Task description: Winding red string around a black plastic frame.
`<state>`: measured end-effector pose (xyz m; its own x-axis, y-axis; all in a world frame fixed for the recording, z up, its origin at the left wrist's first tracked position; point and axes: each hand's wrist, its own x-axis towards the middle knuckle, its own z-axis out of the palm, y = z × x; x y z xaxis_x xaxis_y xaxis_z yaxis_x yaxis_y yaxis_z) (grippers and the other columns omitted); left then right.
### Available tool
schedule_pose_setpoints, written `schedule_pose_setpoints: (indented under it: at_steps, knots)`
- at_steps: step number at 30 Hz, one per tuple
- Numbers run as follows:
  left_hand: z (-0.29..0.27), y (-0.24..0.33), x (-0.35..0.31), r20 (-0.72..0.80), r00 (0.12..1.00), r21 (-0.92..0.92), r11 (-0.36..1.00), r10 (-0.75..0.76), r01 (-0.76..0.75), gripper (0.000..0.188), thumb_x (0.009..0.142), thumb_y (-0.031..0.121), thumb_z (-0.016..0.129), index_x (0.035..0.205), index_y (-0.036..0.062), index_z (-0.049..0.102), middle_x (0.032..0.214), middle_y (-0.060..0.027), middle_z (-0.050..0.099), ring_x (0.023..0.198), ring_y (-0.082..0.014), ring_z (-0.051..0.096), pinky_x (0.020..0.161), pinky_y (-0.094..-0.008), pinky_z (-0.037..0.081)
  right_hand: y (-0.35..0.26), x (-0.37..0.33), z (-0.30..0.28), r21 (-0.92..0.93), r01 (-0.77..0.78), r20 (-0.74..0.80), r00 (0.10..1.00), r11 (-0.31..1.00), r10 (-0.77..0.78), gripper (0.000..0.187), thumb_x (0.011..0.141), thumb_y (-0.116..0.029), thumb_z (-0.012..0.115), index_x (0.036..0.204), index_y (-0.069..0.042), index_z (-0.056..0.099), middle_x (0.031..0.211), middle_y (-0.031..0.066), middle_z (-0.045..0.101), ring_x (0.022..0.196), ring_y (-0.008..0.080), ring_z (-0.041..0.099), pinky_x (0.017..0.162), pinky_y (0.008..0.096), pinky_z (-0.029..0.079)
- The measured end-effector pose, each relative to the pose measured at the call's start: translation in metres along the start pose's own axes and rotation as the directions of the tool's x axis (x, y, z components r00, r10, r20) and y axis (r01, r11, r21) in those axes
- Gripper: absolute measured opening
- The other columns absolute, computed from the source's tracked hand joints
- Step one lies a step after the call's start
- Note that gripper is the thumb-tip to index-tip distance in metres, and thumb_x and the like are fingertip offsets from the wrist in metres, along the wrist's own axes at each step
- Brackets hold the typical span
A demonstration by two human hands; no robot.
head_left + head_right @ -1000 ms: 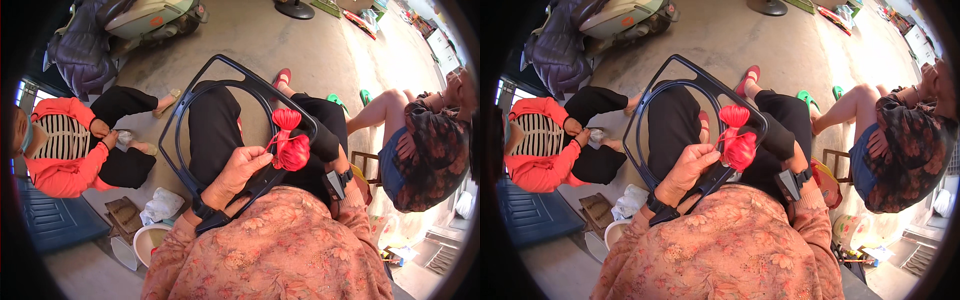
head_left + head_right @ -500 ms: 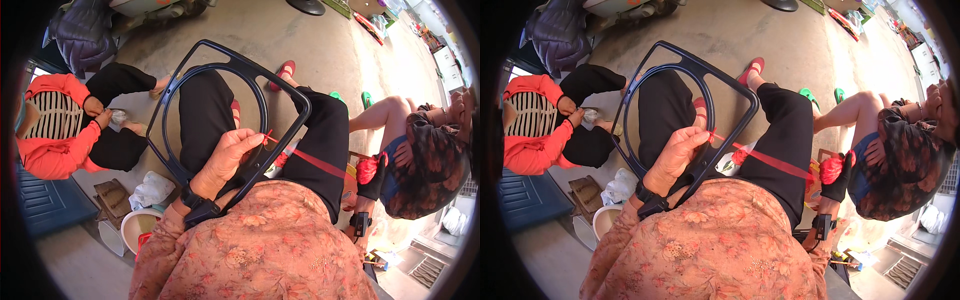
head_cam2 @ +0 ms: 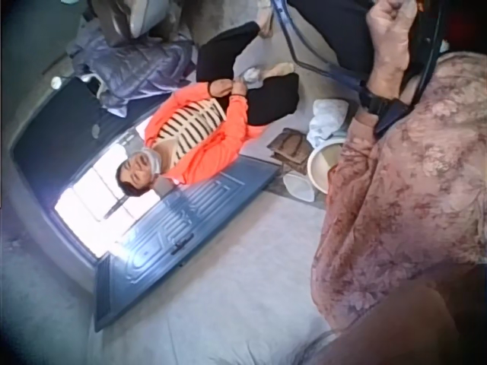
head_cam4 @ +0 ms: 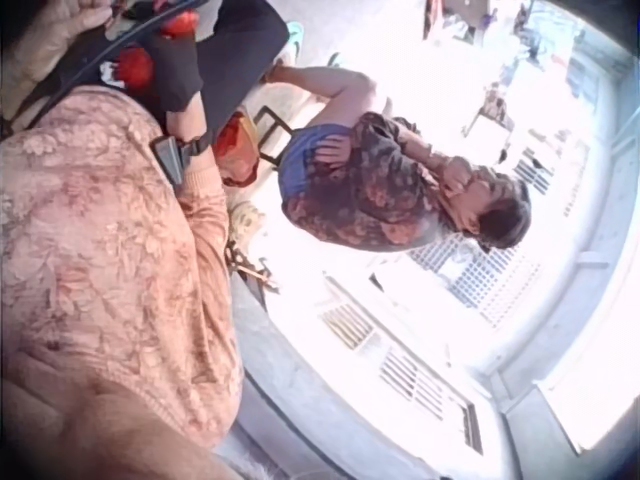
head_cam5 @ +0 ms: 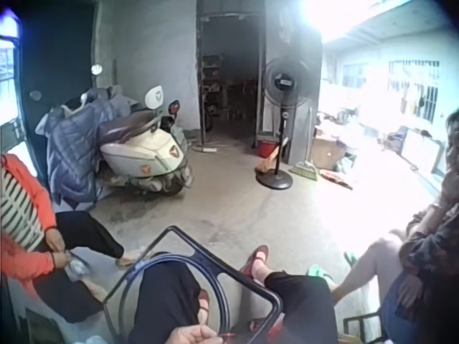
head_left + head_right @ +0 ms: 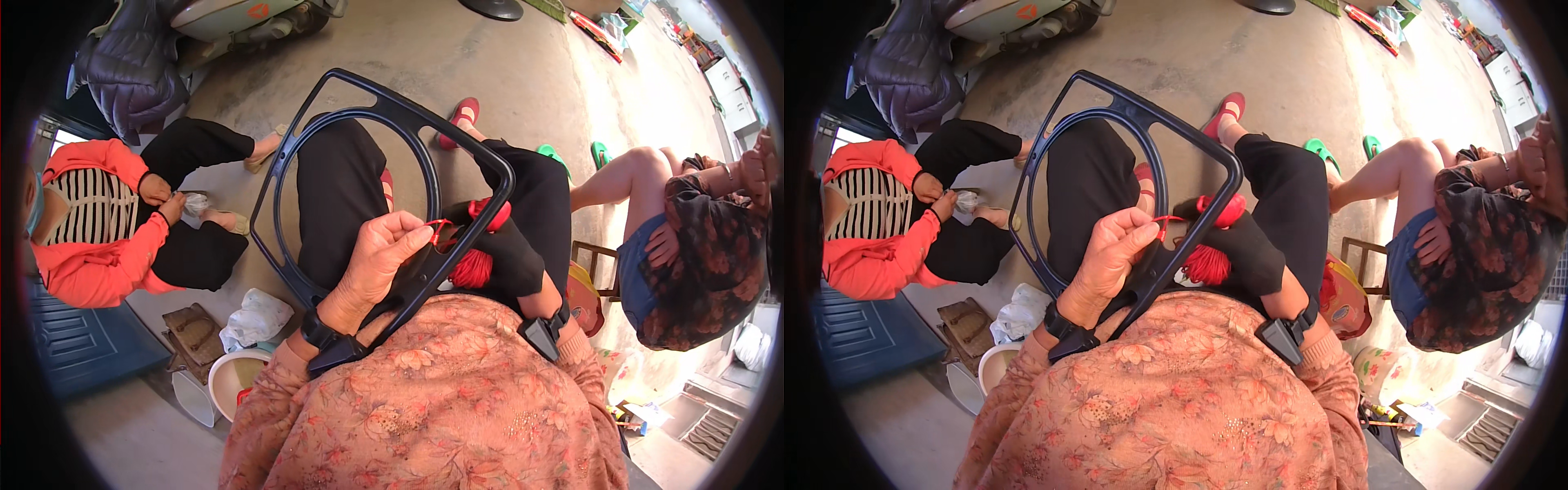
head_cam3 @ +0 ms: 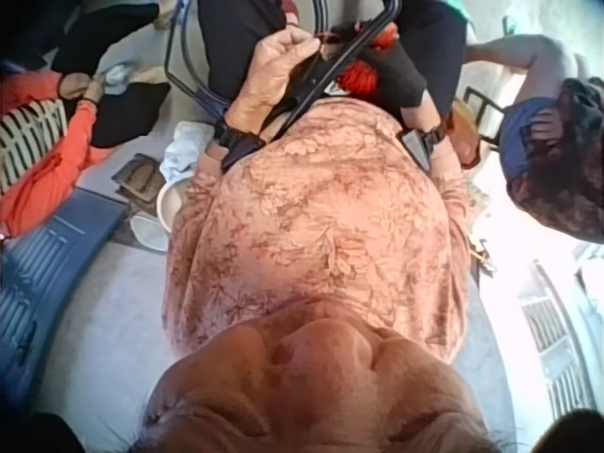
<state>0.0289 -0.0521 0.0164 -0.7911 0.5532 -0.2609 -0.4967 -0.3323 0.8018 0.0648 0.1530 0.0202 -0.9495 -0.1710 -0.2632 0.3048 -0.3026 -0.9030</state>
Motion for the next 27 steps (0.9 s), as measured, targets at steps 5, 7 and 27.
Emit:
schedule_pose_setpoints:
  at_steps: [5,7,27]
  knots:
    - [-0.008,0.000,0.002,-0.023,0.997,-0.073,0.995,-0.068,0.066,0.012,0.092,0.014,0.057,0.088,0.0027,0.060,0.078,-0.0007,0.062,0.066,-0.0055,0.057,0.061,-0.0183,0.048,0.004,-0.002,-0.003,0.104,-0.108,0.053,0.993,0.989,0.102,0.022,0.078,-0.009,0.071,0.094,-0.001,0.058,0.089,0.0066,0.064,0.081,0.0139,0.062,0.076,0.0288,0.050]
    - [-0.011,-0.001,0.002,0.017,0.996,-0.100,0.991,-0.088,0.089,0.011,0.092,0.013,0.058,0.088,0.0027,0.060,0.078,-0.0011,0.062,0.067,-0.0061,0.058,0.061,-0.0190,0.049,0.007,-0.002,-0.003,-0.029,-0.115,0.056,0.992,0.993,0.116,0.021,0.078,-0.009,0.072,0.091,-0.003,0.056,0.085,0.0040,0.061,0.079,0.0121,0.059,0.072,0.0275,0.049]
    - [-0.006,0.001,0.005,0.048,0.992,-0.186,0.975,-0.119,0.125,0.008,0.089,0.011,0.060,0.086,0.0030,0.059,0.076,-0.0018,0.063,0.063,-0.0065,0.061,0.057,-0.0182,0.050,0.008,-0.003,-0.019,-0.200,-0.080,0.012,0.996,0.977,0.084,0.014,0.075,-0.002,0.072,0.082,-0.003,0.060,0.077,0.0018,0.063,0.073,0.0098,0.060,0.068,0.0256,0.050]
